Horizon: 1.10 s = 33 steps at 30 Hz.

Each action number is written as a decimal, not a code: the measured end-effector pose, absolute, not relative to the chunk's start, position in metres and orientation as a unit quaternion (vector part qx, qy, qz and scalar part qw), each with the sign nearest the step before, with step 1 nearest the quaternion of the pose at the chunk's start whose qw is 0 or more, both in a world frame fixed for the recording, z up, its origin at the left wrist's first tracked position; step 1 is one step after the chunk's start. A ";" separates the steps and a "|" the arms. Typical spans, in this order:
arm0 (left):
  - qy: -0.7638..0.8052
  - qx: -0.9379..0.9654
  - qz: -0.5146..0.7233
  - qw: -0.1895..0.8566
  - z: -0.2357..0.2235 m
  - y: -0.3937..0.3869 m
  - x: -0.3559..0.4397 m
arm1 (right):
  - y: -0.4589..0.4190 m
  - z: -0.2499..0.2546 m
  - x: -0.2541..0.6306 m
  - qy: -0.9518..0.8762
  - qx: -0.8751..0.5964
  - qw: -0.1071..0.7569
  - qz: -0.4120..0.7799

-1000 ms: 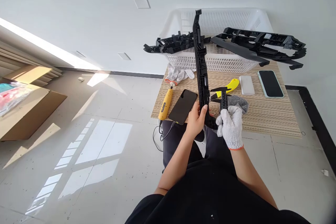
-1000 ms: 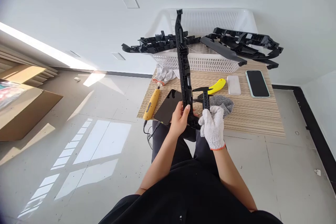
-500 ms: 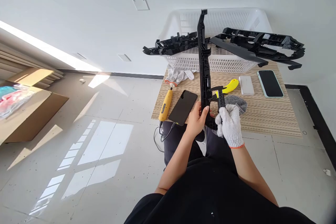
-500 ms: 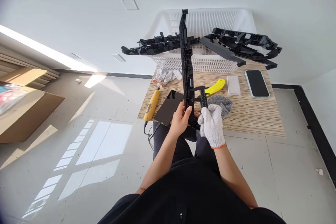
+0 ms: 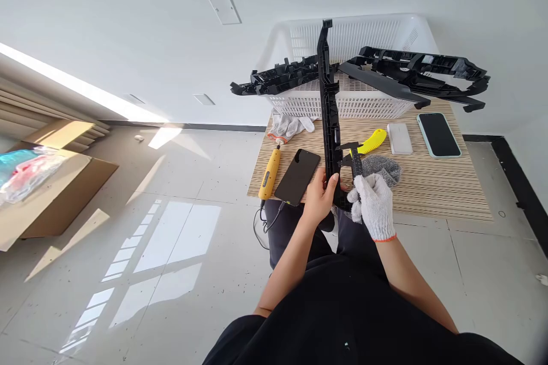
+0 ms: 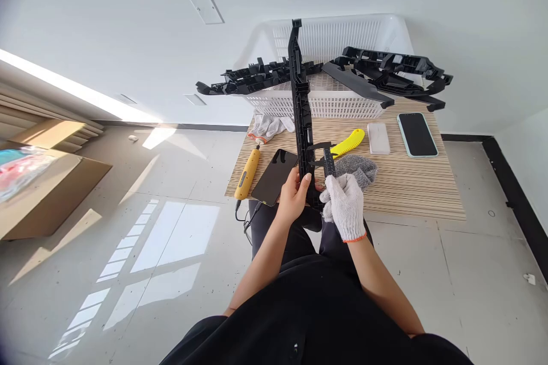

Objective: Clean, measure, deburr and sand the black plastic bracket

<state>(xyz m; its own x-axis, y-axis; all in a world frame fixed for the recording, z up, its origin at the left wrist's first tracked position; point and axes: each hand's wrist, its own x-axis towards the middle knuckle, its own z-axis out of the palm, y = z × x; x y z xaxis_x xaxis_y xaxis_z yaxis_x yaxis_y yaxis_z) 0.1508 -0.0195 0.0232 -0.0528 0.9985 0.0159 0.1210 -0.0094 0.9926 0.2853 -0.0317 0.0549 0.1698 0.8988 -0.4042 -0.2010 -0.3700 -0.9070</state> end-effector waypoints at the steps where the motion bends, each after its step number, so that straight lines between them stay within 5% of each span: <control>1: 0.540 0.517 0.485 0.454 0.022 -0.019 0.151 | -0.033 0.054 0.285 -0.297 -0.595 0.485 0.568; 33: 0.575 0.528 0.488 0.391 0.017 -0.018 0.153 | -0.034 0.051 0.280 -0.332 -0.653 0.464 0.498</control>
